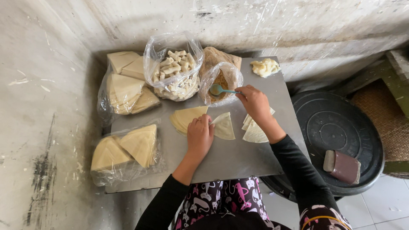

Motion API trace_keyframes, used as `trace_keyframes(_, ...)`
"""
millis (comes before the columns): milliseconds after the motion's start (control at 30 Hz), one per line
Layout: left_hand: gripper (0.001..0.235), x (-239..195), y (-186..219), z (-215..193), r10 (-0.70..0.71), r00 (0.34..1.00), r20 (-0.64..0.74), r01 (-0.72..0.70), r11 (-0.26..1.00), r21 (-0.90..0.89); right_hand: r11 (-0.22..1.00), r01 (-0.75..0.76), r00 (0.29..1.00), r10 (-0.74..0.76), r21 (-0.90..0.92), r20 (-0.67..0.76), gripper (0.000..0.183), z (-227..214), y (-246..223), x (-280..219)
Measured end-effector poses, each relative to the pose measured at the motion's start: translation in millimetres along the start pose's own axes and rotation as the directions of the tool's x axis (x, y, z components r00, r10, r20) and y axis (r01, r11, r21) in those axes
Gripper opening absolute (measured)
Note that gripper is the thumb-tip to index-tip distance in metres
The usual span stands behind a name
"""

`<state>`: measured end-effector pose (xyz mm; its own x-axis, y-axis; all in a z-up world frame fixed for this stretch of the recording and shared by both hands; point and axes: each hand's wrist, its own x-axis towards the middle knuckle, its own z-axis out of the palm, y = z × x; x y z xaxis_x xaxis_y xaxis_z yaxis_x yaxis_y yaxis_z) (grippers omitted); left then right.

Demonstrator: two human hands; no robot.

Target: The person places a granular filling onto triangular dough sheets using a small blue spoon, then folds and seals each sheet into a triangular packet. The finished packets are stacked on the table. The person repeats this process for multiple units.

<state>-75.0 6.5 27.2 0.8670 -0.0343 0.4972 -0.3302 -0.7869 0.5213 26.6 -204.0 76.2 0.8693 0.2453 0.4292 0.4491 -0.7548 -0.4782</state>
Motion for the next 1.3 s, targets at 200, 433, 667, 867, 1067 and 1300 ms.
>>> trace_keyframes(200,0.026,-3.2,-1.6,-0.4,-0.025,1.0,0.012,0.026,0.999,-0.041,0.978,0.03,0.999,-0.027,0.206,-0.017,0.018,-7.5,-14.5,-10.9)
trace_keyframes(433,0.029,-4.8,1.7,-3.4,-0.064,0.994,0.089,0.069,0.996,-0.062,0.972,0.158,0.987,-0.152,0.172,-0.048,0.017,2.2,-17.6,-13.0)
trace_keyframes(667,0.038,-4.8,5.4,-5.9,0.021,1.0,-0.001,-0.021,1.0,0.008,0.983,0.068,0.994,-0.052,0.168,-0.101,0.016,-5.4,-13.8,-5.0)
trace_keyframes(867,0.037,-4.6,3.9,-6.2,-0.036,0.997,0.063,0.039,0.998,-0.043,0.989,0.144,0.982,-0.147,-0.03,-0.116,0.019,-9.9,-12.9,-2.4)
trace_keyframes(1067,0.038,-4.2,4.2,-6.9,-0.027,0.997,0.069,0.029,0.999,-0.033,0.985,0.119,0.991,-0.111,0.126,-0.069,0.016,3.8,-11.1,-10.2)
trace_keyframes(1300,0.039,-5.8,1.3,-4.1,0.0,0.999,0.049,0.001,1.0,-0.02,0.968,-0.099,0.995,0.103,0.23,-0.006,0.015,20.8,7.1,-11.5)
